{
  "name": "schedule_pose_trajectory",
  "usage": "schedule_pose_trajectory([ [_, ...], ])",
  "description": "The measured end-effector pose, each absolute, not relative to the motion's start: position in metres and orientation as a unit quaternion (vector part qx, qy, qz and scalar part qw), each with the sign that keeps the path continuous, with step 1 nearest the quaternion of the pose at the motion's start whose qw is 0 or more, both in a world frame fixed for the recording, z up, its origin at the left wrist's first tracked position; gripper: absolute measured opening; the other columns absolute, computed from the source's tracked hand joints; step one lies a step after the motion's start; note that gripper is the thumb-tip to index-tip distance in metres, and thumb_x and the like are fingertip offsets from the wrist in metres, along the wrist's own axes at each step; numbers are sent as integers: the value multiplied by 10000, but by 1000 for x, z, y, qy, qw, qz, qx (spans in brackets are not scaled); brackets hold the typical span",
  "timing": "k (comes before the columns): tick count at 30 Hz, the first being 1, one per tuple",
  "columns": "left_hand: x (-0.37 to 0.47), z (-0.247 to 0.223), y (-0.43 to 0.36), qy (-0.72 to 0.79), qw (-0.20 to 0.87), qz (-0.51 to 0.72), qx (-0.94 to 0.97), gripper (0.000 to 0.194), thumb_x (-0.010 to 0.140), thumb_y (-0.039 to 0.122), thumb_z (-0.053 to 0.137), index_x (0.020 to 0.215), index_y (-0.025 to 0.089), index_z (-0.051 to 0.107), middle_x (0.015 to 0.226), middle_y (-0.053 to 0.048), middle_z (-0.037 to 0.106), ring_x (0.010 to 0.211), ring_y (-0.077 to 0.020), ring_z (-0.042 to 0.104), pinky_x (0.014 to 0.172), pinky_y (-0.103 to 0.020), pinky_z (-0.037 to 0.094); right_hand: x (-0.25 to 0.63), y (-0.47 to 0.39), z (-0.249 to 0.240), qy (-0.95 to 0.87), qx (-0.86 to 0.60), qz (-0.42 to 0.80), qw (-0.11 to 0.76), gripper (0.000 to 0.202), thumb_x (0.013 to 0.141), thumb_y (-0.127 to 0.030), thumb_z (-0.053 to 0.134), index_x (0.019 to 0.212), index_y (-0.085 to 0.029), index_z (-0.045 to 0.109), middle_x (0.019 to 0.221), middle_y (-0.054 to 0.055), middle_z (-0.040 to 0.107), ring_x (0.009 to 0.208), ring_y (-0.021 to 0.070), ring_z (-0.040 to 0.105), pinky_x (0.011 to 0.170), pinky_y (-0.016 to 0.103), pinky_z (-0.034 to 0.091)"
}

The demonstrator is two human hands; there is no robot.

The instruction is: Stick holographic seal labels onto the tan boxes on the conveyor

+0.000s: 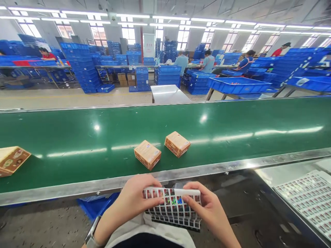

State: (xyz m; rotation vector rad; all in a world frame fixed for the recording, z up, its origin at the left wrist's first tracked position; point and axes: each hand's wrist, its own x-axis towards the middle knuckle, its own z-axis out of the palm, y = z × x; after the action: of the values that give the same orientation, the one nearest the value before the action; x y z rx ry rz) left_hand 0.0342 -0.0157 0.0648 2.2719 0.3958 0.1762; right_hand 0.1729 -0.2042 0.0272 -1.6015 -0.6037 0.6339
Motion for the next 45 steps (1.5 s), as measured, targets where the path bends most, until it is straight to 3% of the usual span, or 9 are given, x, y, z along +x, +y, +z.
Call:
schedule_pose_trajectory([
  [2, 37, 62, -14, 162, 419, 48, 892, 30, 774, 210, 760, 778, 190, 739, 756, 4, 730, 724, -176, 628, 693, -257, 440, 175, -202, 28, -279, -688, 275, 610, 416, 742, -593, 774, 836, -193, 706, 748, 17, 658, 677, 186, 602, 632, 280, 486],
  [6, 33, 58, -11, 179, 482, 10, 858, 171, 846, 242, 673, 718, 160, 753, 651, 5, 696, 613, -134, 556, 594, -225, 371, 183, -201, 26, -293, -683, 299, 598, 365, 755, -545, 778, 834, -193, 715, 740, 14, 662, 686, 188, 611, 644, 280, 493],
  [14, 39, 57, -8, 210, 521, -18, 827, 223, 841, 283, 631, 751, 147, 783, 671, -19, 720, 593, -127, 550, 595, -216, 386, 203, -184, 42, -431, -723, 265, 470, 171, 781, -357, 722, 881, -219, 715, 856, 32, 730, 811, 217, 675, 765, 310, 536],
  [17, 45, 54, -8, 212, 537, -26, 816, 209, 810, 278, 644, 741, 145, 789, 653, -22, 718, 579, -126, 538, 589, -218, 388, 210, -175, 46, -479, -713, 272, 434, 113, 828, -335, 702, 823, -224, 725, 800, 19, 724, 754, 191, 663, 703, 280, 515],
  [28, 42, 43, -4, 220, 613, 43, 757, 269, 851, 341, 610, 801, 166, 808, 717, -38, 768, 620, -158, 611, 602, -231, 448, 227, -169, 47, -516, -699, 293, 400, 261, 923, -376, 625, 729, -239, 732, 691, 4, 716, 638, 175, 665, 592, 255, 522],
  [31, 41, 42, -7, 223, 611, 45, 758, 273, 867, 334, 602, 810, 166, 810, 739, -33, 775, 628, -155, 615, 616, -229, 451, 227, -172, 45, -545, -711, 254, 364, 128, 899, -344, 656, 903, -263, 755, 841, 21, 763, 772, 210, 713, 697, 292, 565],
  [35, 38, 42, -13, 207, 600, 54, 771, 275, 890, 331, 606, 829, 164, 815, 729, -30, 775, 621, -154, 623, 608, -222, 450, 219, -173, 48, -590, -709, 226, 315, 224, 892, -316, 687, 1114, -303, 714, 982, 28, 767, 857, 226, 722, 741, 312, 575],
  [38, 34, 43, -18, 189, 602, 75, 772, 251, 905, 337, 622, 865, 192, 823, 767, -25, 792, 657, -171, 673, 646, -229, 482, 209, -167, 53, -612, -688, 229, 316, 87, 925, -283, 645, 969, -287, 720, 869, 10, 751, 773, 199, 706, 681, 281, 549],
  [45, 28, 37, -20, 190, 603, 75, 771, 251, 902, 378, 649, 845, 207, 824, 789, -29, 798, 697, -189, 696, 672, -240, 492, 197, -157, 56, -624, -662, 242, 336, 281, 1013, -341, 508, 845, -258, 717, 760, 8, 732, 671, 172, 674, 630, 267, 503],
])
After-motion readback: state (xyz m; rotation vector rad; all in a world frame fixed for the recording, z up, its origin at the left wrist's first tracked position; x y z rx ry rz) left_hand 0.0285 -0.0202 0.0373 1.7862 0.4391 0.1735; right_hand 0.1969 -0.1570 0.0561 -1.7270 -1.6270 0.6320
